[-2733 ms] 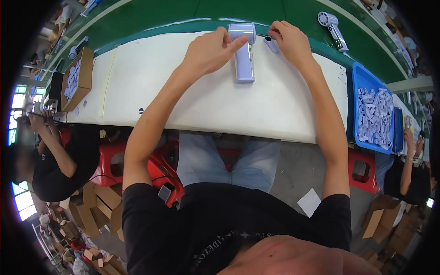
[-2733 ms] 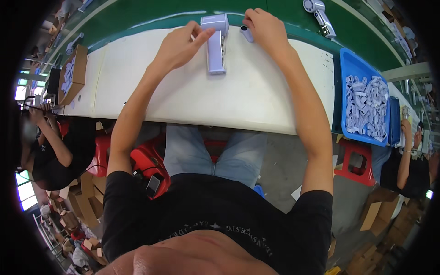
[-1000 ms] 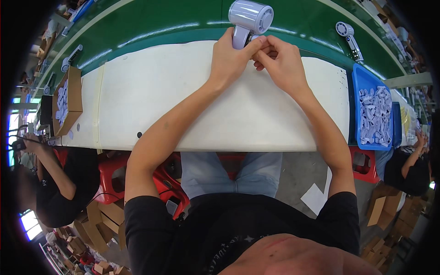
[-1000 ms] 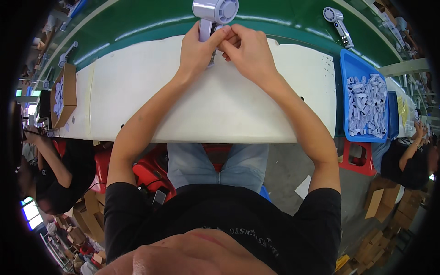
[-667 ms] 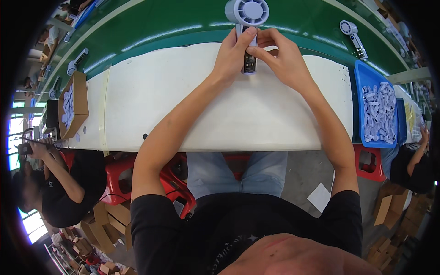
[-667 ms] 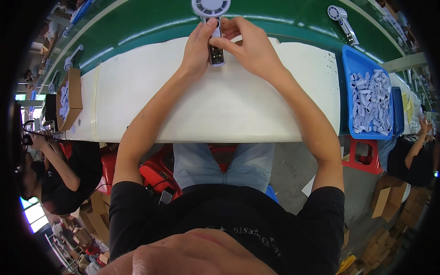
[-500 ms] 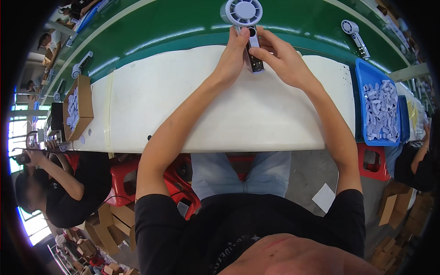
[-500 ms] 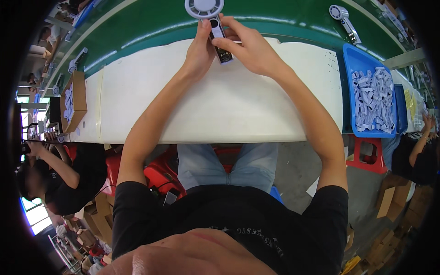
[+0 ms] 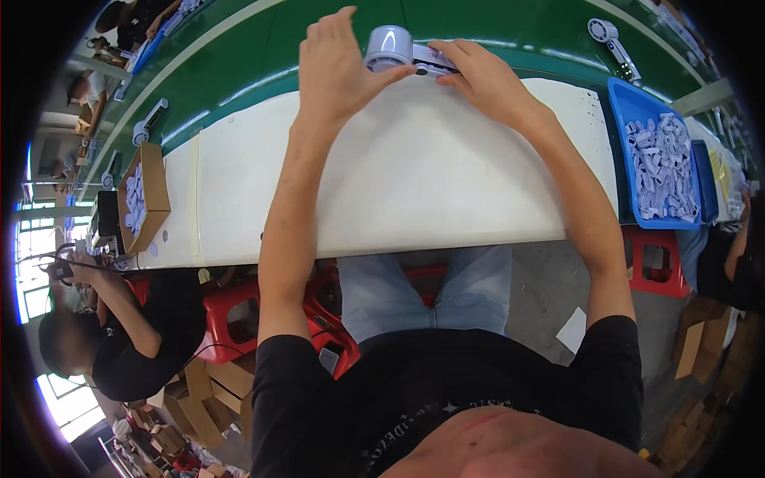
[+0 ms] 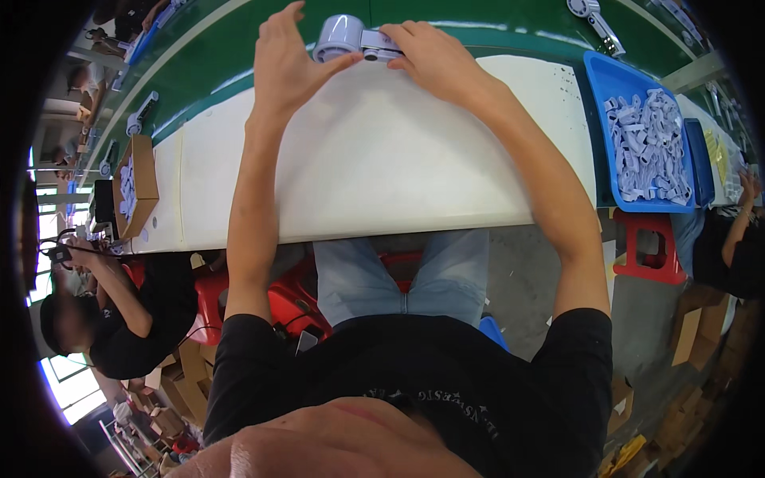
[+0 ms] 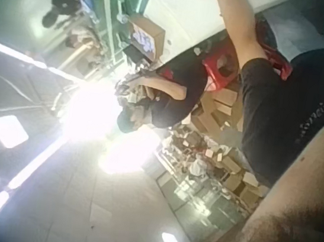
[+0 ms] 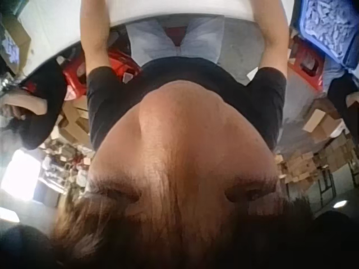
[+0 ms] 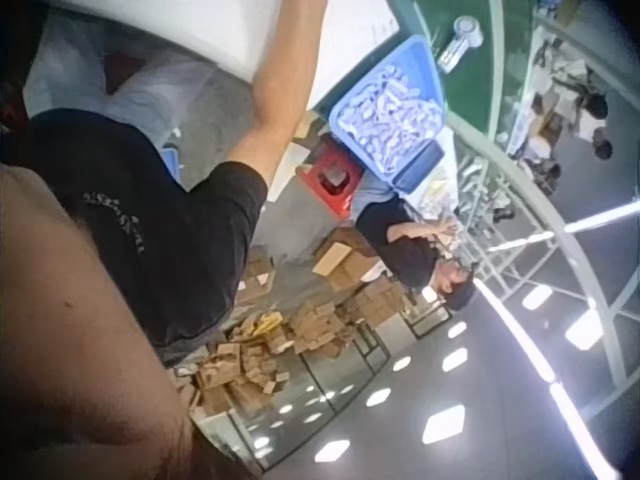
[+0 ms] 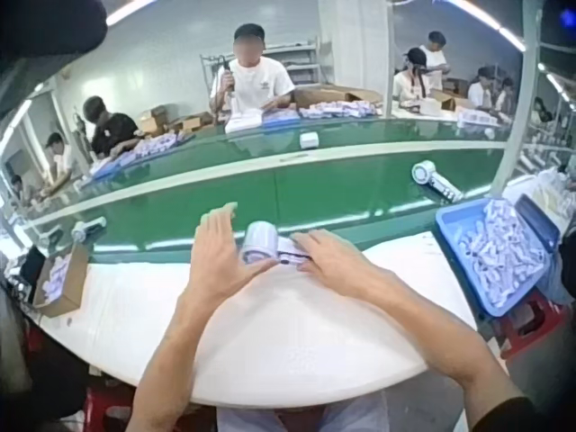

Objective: The user is seen assembling small handheld electronic fans at a manufacturing workstation.

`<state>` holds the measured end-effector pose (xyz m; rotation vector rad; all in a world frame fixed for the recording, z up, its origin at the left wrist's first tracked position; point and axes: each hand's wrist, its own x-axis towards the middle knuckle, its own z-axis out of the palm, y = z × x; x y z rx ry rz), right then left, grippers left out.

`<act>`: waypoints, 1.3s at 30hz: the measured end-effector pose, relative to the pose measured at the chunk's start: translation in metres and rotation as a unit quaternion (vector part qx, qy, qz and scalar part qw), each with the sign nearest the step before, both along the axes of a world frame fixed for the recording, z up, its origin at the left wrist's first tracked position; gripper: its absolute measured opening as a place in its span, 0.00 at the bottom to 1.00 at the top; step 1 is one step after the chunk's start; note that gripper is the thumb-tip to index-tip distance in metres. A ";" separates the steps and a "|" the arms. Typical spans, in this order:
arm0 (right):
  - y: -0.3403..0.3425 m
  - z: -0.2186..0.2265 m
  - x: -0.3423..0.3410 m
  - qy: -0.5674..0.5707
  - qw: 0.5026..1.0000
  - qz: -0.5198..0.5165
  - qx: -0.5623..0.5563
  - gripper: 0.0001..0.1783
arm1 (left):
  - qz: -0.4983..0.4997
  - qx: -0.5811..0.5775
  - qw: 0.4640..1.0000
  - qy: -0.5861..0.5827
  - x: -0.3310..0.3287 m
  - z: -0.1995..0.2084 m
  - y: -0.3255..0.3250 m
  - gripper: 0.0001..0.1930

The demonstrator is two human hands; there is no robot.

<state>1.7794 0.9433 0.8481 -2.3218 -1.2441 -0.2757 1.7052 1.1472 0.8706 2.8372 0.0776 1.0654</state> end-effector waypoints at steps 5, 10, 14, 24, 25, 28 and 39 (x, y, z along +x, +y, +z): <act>-0.004 -0.004 0.007 0.046 0.998 0.049 -0.015 0.22 | -0.192 0.167 0.967 -0.025 0.014 -0.021 -0.020 0.23; -0.005 -0.004 0.014 0.095 0.994 0.054 -0.015 0.23 | -0.179 0.128 0.975 0.042 0.020 -0.039 -0.036 0.21; -0.014 -0.018 0.016 0.082 0.993 0.080 0.037 0.23 | -0.209 0.098 0.973 0.021 0.017 -0.038 -0.033 0.19; -0.023 -0.001 0.017 0.071 0.993 0.066 0.071 0.23 | -0.184 0.105 0.976 0.045 0.019 -0.027 -0.057 0.17; -0.020 0.000 0.017 0.101 0.990 0.076 0.065 0.24 | -0.157 0.103 0.980 0.066 0.014 -0.027 -0.056 0.18; -0.018 0.003 0.026 0.124 0.988 0.077 0.051 0.22 | -0.153 0.084 0.982 0.078 0.019 -0.028 -0.059 0.17; -0.159 -0.028 0.188 -0.067 0.940 -0.331 -0.056 0.22 | -0.148 0.017 0.988 -0.045 0.062 -0.036 -0.074 0.22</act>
